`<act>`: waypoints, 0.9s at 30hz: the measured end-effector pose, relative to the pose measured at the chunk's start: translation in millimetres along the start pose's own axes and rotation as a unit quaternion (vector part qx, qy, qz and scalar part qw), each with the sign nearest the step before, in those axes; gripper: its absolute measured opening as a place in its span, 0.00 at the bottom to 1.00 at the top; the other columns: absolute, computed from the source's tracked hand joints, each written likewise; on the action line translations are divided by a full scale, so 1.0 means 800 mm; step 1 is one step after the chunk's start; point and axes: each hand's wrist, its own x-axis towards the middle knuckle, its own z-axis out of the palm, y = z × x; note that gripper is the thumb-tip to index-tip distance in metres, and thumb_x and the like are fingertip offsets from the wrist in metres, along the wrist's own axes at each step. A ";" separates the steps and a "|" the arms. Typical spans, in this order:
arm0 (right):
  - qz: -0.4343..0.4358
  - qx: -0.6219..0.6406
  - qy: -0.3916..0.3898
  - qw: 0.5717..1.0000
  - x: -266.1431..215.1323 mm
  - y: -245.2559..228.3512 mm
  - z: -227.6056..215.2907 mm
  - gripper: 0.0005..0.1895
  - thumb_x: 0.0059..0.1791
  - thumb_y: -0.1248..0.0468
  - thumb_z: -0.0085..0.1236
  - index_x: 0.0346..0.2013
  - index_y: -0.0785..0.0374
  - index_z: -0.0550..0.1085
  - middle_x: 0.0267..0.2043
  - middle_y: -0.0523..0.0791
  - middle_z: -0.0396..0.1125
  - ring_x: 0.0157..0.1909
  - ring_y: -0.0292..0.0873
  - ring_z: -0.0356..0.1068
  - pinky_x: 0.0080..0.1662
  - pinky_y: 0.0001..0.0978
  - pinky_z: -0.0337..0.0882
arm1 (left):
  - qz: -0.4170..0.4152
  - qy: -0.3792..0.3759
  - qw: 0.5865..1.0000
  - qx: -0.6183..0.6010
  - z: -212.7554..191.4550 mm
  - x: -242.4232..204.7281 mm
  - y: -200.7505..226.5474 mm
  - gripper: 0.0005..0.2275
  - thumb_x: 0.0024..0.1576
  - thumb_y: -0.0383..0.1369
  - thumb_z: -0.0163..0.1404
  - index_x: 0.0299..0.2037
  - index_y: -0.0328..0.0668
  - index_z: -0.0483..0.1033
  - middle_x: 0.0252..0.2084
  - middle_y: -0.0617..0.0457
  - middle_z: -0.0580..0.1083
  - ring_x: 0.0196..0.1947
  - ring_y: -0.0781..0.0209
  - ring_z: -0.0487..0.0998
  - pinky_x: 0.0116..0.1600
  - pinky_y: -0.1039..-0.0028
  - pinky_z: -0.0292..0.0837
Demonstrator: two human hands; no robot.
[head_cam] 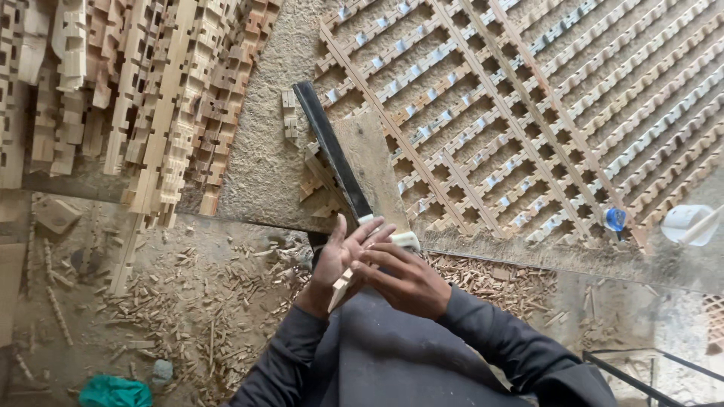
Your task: The person uses a hand saw to cut wooden slats and then fits the pieces into a large decorative wooden lattice structure on the floor.
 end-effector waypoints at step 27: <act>0.402 -0.014 -0.276 0.873 -0.039 0.424 -0.038 0.29 0.52 0.69 0.32 0.69 0.53 0.63 0.65 0.52 0.67 0.54 0.49 0.72 0.46 0.42 0.77 | 0.233 0.145 0.961 -0.035 0.048 -0.016 -0.162 0.26 0.60 0.35 0.43 0.68 0.28 0.60 0.70 0.27 0.62 0.68 0.29 0.64 0.66 0.57 0.65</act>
